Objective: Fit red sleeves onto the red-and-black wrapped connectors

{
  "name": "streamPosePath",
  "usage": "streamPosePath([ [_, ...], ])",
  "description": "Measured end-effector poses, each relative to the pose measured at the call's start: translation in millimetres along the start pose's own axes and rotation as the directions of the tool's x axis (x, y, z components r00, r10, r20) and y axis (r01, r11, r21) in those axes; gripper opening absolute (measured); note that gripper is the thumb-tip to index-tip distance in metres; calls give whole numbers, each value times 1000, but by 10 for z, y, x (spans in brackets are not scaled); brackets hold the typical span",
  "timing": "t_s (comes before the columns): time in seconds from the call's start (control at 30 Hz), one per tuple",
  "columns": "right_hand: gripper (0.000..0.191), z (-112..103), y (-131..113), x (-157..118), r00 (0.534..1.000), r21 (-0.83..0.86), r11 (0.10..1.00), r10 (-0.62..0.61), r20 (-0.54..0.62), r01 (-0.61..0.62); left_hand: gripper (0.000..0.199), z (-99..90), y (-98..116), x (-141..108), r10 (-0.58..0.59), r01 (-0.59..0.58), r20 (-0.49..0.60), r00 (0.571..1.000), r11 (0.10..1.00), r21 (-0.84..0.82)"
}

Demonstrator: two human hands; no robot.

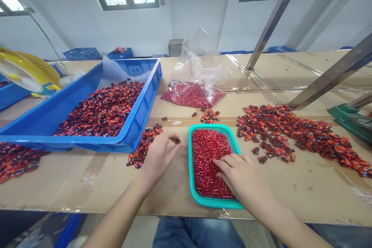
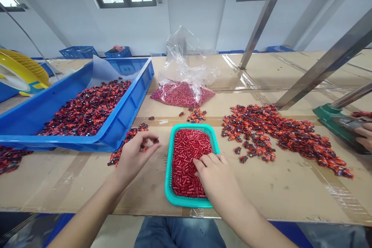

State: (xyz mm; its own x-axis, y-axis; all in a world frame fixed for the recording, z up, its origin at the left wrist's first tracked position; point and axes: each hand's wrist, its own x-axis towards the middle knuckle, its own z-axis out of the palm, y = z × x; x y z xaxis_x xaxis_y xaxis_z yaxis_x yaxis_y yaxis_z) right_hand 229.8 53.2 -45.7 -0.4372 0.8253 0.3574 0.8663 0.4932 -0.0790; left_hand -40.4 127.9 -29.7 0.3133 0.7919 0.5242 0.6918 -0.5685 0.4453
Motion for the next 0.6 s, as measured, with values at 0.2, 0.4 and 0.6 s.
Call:
streamPosePath([
  [0.2,25,14,4,32,999,43,998,42,29,-43,15,-61,459,-471,3,-46,-147,989,957,-288],
  [0.4,12,-276,-176,37,991,429,895,133,3,-121,30,-82,664,-630,-89,15,-127,988,872,-489],
  [0.6,10,-548,-518,71,974,861,508,200,-105,-11,26,-78,820,-624,-53,-68,-181,982,795,-603],
])
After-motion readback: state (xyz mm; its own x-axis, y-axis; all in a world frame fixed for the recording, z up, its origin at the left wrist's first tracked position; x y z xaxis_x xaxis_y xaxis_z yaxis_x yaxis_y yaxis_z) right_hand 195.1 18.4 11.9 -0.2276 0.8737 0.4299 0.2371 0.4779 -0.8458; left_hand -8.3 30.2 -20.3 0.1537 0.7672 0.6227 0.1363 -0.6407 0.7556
